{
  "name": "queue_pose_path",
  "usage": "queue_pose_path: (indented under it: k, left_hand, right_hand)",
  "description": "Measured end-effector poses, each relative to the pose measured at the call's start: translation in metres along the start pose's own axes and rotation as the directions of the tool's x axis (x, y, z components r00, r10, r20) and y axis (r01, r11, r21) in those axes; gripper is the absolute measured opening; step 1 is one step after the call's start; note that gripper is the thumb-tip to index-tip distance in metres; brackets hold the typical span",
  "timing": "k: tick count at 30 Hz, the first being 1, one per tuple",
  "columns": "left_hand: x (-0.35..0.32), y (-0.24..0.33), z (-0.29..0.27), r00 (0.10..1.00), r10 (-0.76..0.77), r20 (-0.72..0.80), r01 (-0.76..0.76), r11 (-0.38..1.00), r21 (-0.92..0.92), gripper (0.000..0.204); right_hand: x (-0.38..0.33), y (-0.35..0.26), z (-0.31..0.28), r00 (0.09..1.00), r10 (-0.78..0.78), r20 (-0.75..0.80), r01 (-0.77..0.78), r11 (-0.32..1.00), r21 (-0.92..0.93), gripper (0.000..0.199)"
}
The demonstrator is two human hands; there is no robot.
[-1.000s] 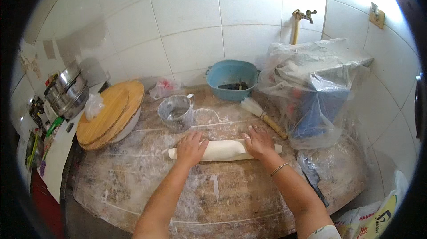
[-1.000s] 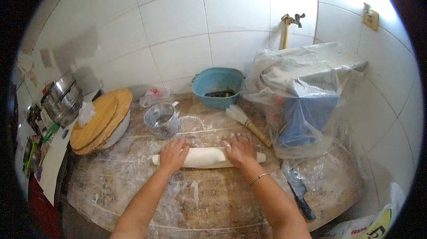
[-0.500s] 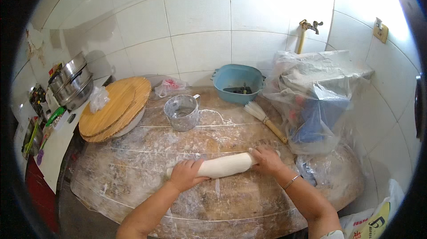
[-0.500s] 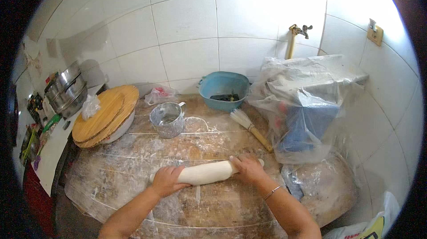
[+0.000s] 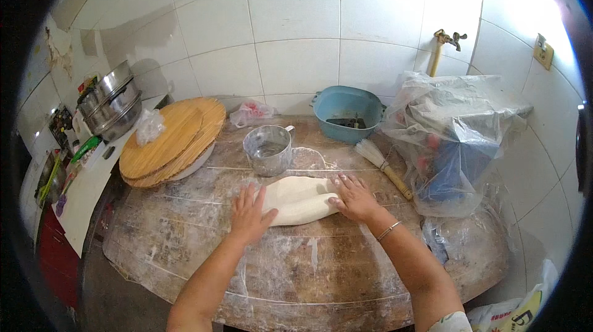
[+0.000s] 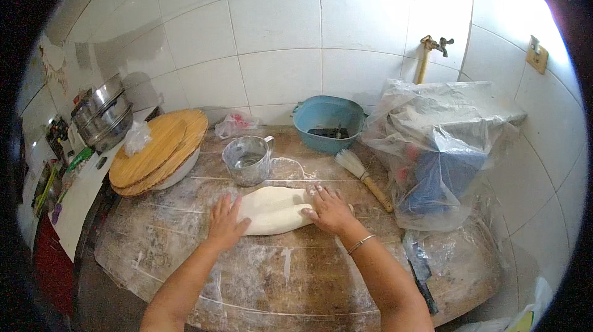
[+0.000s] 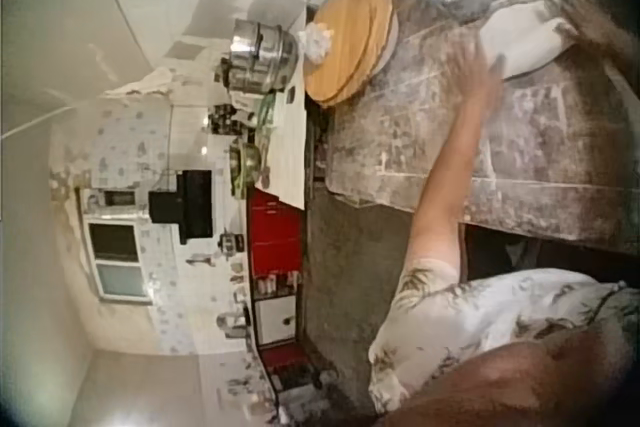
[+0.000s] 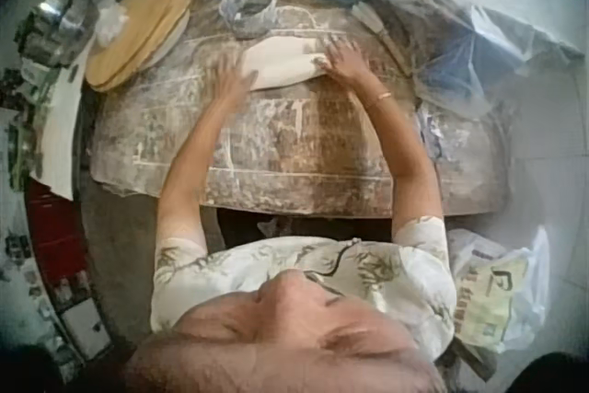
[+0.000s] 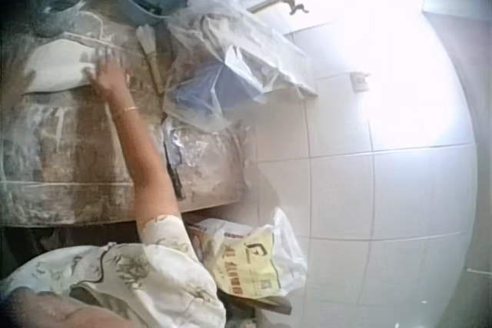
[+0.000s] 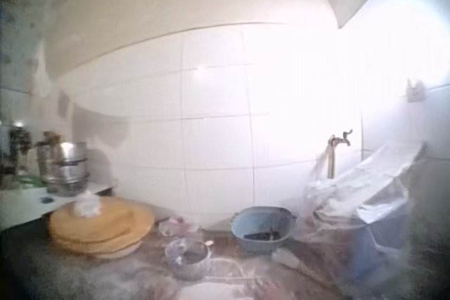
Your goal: The person uses a rolling pin to flatten a piece of dough on a wooden table, sprinkles flour over it using a sieve, and then folds the dough over the rolling pin.
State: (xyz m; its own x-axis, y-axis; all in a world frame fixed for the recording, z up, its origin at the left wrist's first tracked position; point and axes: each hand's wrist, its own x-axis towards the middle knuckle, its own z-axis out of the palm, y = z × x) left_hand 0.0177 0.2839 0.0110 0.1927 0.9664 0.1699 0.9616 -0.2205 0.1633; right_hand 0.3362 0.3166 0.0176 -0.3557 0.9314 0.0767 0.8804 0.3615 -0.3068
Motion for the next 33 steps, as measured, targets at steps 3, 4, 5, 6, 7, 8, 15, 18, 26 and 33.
queue_pose_path:
  k: [3, 4, 5, 6, 7, 8, 15, 18, 26, 33]
  left_hand:
    - [-0.047, 0.024, -0.011, 0.982, 0.108, 0.157, -0.098, 0.993, -0.072, 0.079]
    - [-0.058, 0.032, -0.018, 0.967, 0.161, 0.197, -0.14, 0.983, -0.116, 0.077]
    - [-0.07, 0.037, -0.032, 0.954, 0.17, 0.245, -0.125, 0.974, -0.189, 0.074]
    - [-0.086, 0.044, -0.063, 0.941, 0.173, 0.29, -0.103, 0.965, -0.243, 0.07]
    - [-0.098, 0.049, -0.075, 0.916, 0.192, 0.352, -0.078, 0.946, -0.314, 0.067]
    - [-0.098, 0.048, -0.071, 0.951, 0.189, 0.244, -0.107, 0.944, -0.313, 0.064]
    - [-0.139, 0.064, -0.028, 0.93, 0.254, 0.265, -0.235, 0.967, -0.1, 0.07]
    - [-0.191, 0.068, -0.02, 0.912, 0.339, 0.232, -0.294, 0.933, -0.208, 0.07]
    - [-0.212, 0.084, -0.032, 0.979, 0.177, 0.099, -0.162, 0.977, -0.142, 0.077]
    - [-0.26, 0.085, -0.03, 0.913, 0.372, 0.17, -0.34, 0.921, -0.188, 0.077]
  right_hand:
    - [-0.04, -0.003, -0.01, 0.988, -0.123, -0.096, 0.125, 0.992, 0.016, 0.058]
    - [-0.051, -0.002, -0.02, 0.997, -0.079, -0.013, 0.08, 0.996, 0.037, 0.054]
    - [-0.062, -0.001, -0.03, 0.997, -0.035, 0.071, 0.032, 0.998, 0.054, 0.049]
    - [-0.07, -0.005, -0.039, 0.989, -0.005, 0.145, -0.007, 0.997, 0.079, 0.045]
    - [-0.086, -0.007, -0.029, 0.994, 0.021, -0.105, -0.012, 0.997, 0.082, 0.036]
    - [-0.092, -0.012, -0.022, 0.98, 0.017, -0.199, 0.001, 0.996, 0.088, 0.037]
    - [-0.146, -0.048, 0.017, 0.956, -0.113, -0.271, 0.083, 0.989, -0.12, 0.049]
    - [-0.194, -0.06, -0.005, 0.992, -0.113, -0.058, 0.115, 0.993, 0.04, 0.049]
    - [-0.237, -0.051, 0.012, 0.954, 0.009, -0.3, -0.019, 0.999, -0.032, 0.048]
    - [-0.277, -0.061, -0.001, 0.959, 0.052, -0.28, -0.06, 0.998, -0.02, 0.04]
